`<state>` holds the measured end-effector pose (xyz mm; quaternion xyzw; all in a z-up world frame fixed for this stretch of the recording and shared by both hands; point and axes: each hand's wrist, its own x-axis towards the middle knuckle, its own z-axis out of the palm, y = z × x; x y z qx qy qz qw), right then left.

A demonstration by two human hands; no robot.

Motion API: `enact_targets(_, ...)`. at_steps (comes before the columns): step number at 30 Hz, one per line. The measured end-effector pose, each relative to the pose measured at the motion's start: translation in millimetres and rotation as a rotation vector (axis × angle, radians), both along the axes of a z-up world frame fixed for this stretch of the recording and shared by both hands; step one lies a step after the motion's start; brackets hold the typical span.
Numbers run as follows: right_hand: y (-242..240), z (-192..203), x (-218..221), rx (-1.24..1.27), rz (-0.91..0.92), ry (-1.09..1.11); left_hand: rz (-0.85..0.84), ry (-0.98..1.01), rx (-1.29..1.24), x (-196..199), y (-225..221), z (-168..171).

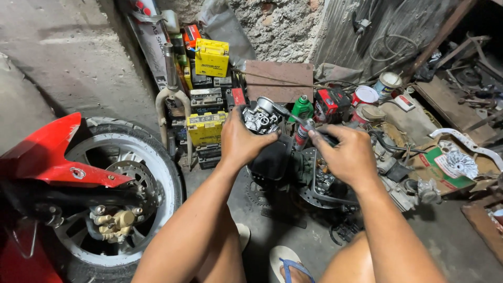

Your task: A person is finalizing the assembly of a motorcycle carburetor using a socket wrench in a workshop.

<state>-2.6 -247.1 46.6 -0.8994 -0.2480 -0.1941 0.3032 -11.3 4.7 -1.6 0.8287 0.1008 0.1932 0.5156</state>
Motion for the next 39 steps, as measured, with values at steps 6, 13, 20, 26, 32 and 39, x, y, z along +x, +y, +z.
enact_targets(6, 15.8, -5.8, -4.1, 0.011, 0.051, 0.038, 0.018, -0.066, 0.170, -3.3, -12.5, -1.7)
enact_targets(13, 14.1, 15.7, -14.0, 0.001, 0.074, 0.078, 0.007, -0.171, 0.224, -1.0, -8.6, -3.8)
enact_targets(20, 12.5, 11.2, -13.8, 0.010, 0.046, 0.093, 0.017, -0.218, 0.251, -1.6, -8.0, 1.1)
enact_targets(26, 10.2, 6.3, -10.5, 0.044, 0.057, 0.053, -0.015, -0.209, 0.289, -6.5, -15.0, 6.8)
enact_targets(32, 15.3, 11.6, -18.9, 0.039, 0.062, 0.018, -0.012, -0.236, 0.356, -9.0, -16.8, 14.1)
enact_targets(39, 16.9, 21.5, -30.2, -0.068, 0.081, 0.048, 0.040, -0.235, 0.408, 5.5, -9.4, -6.4)
